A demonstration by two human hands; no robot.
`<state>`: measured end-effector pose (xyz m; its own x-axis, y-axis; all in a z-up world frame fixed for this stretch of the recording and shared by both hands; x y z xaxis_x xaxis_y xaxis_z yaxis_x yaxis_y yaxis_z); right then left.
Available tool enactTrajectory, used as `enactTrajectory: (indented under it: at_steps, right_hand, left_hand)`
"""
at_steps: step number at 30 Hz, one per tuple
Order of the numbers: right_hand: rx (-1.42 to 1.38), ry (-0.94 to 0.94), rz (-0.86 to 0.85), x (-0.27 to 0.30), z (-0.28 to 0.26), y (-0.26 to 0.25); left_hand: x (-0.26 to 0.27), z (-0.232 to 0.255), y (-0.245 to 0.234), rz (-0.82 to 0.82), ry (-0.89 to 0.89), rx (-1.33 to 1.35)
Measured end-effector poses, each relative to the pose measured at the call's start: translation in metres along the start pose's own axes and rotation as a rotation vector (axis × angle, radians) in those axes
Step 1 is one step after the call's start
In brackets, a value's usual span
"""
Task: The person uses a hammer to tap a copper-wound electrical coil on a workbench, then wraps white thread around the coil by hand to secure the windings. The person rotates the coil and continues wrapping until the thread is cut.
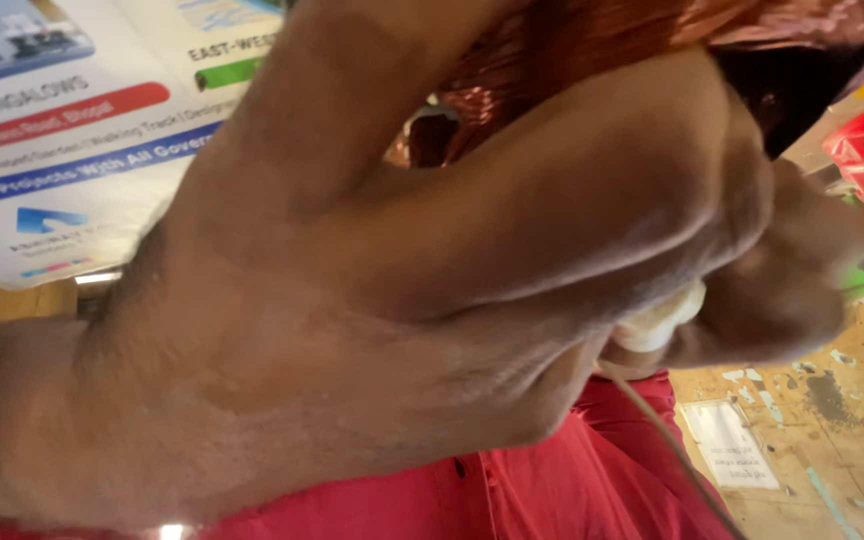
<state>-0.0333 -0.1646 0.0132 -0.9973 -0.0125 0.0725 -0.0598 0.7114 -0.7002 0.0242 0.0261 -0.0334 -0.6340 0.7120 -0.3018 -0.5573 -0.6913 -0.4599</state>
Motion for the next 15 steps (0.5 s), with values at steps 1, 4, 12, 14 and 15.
enactTrajectory:
  at_steps: [1,4,12,14,15]
  right_hand:
    - [0.010,-0.014,-0.001,0.003,-0.002,0.003]
    - [0.055,-0.053,-0.014,0.009,-0.004,0.007]
    - [0.139,-0.134,-0.015,0.010,-0.010,0.007]
    - [0.155,-0.157,-0.016,0.010,-0.010,0.010]
    - [0.158,-0.164,-0.021,0.011,-0.010,0.013]
  left_hand:
    - [0.002,0.000,-0.002,-0.002,-0.001,-0.005]
    - [0.006,0.000,-0.003,0.000,-0.003,0.000]
    - [0.014,0.006,-0.014,0.025,-0.007,-0.009]
    - [0.016,0.005,-0.019,0.031,-0.010,-0.011]
    - [0.017,0.003,-0.020,0.033,-0.011,-0.011]
Point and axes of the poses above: each hand's wrist, its own x-axis away from the middle knuckle, its own y-axis out of the palm, z = x × y, the point moved 4 cm from there along -x, towards the middle knuckle, and after that the axes turned 5 degrees about -z, right-handed, at the moved point
